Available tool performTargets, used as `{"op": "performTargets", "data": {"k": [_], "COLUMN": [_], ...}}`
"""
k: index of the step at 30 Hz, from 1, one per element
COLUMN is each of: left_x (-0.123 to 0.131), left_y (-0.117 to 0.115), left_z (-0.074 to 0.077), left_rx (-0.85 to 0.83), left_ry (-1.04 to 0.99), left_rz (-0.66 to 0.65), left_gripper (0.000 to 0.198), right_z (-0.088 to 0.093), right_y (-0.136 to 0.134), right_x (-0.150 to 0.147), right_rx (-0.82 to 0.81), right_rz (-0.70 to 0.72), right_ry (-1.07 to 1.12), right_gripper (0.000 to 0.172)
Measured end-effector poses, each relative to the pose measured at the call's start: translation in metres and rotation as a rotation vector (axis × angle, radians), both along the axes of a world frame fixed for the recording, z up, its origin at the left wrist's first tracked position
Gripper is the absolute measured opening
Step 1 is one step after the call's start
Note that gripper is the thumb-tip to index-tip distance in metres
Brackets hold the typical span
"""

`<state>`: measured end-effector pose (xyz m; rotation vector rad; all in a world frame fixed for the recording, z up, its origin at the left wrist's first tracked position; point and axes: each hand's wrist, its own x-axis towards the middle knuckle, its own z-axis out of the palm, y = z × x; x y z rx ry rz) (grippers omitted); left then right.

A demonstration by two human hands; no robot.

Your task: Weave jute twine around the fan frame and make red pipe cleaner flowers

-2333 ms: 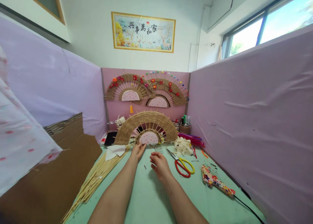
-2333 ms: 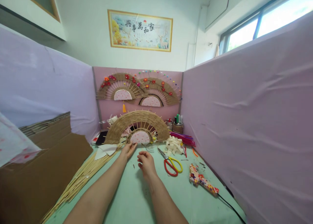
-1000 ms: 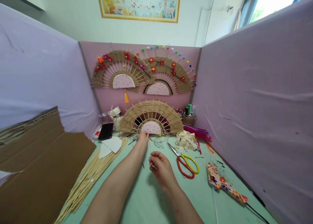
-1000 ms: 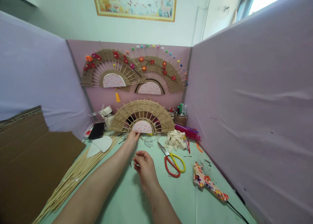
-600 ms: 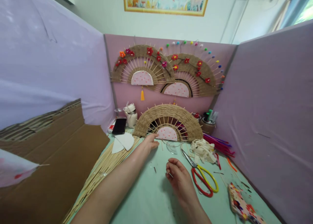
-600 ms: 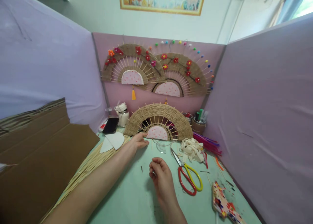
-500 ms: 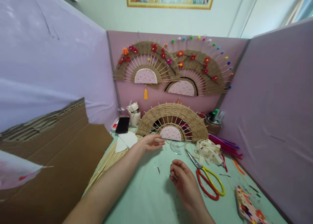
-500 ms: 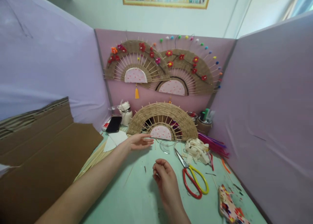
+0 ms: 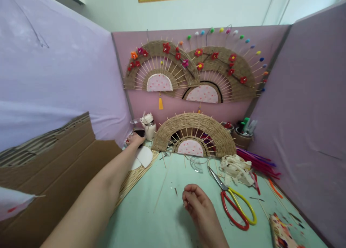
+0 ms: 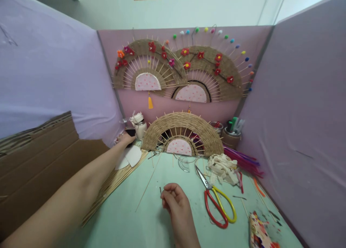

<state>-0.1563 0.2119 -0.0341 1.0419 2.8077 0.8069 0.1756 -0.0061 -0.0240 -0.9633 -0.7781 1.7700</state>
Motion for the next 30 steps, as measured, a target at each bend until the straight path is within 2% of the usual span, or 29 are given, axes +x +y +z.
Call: {"op": "performTargets", "data": {"k": [4, 10, 13, 16, 20, 23, 25, 28, 30], "left_x": [0.01, 0.013, 0.016, 0.021, 0.036, 0.052, 0.061, 0.069, 0.07], "left_y": [0.008, 0.012, 0.006, -0.005, -0.015, -0.009, -0.002, 0.007, 0.01], "left_z": [-0.006, -0.007, -0.003, 0.008, 0.035, 0.059, 0.072, 0.083, 0.084], "left_rx": [0.003, -0.027, 0.024, 0.099, 0.179, 0.265, 0.303, 0.307, 0.313], "left_ry": [0.104, 0.121, 0.081, 0.099, 0.191, 0.199, 0.151, 0.098, 0.074], "left_rz": [0.052, 0.086, 0.103, 0.129, 0.101, 0.016, 0.022, 0.041, -0.012], "left_gripper": [0.053, 0.058, 0.059, 0.049, 0.026, 0.026, 0.027, 0.029, 0.029], "right_z": [0.002, 0.002, 0.002, 0.007, 0.02, 0.028, 0.032, 0.034, 0.033], "right_y": [-0.001, -0.005, -0.008, -0.014, -0.025, -0.031, -0.033, -0.033, -0.032], "right_x": [0.003, 0.002, -0.001, -0.002, 0.001, 0.004, 0.004, 0.004, 0.003], "right_rx": [-0.002, -0.002, -0.009, -0.036, -0.094, -0.116, -0.146, -0.211, -0.227], "right_rz": [0.03, 0.104, 0.166, 0.193, 0.242, 0.301, 0.324, 0.338, 0.338], "right_ry": [0.033, 0.13, 0.198, 0.268, 0.393, 0.46, 0.487, 0.523, 0.541], "right_gripper": [0.025, 0.023, 0.023, 0.02, 0.022, 0.022, 0.02, 0.019, 0.019]}}
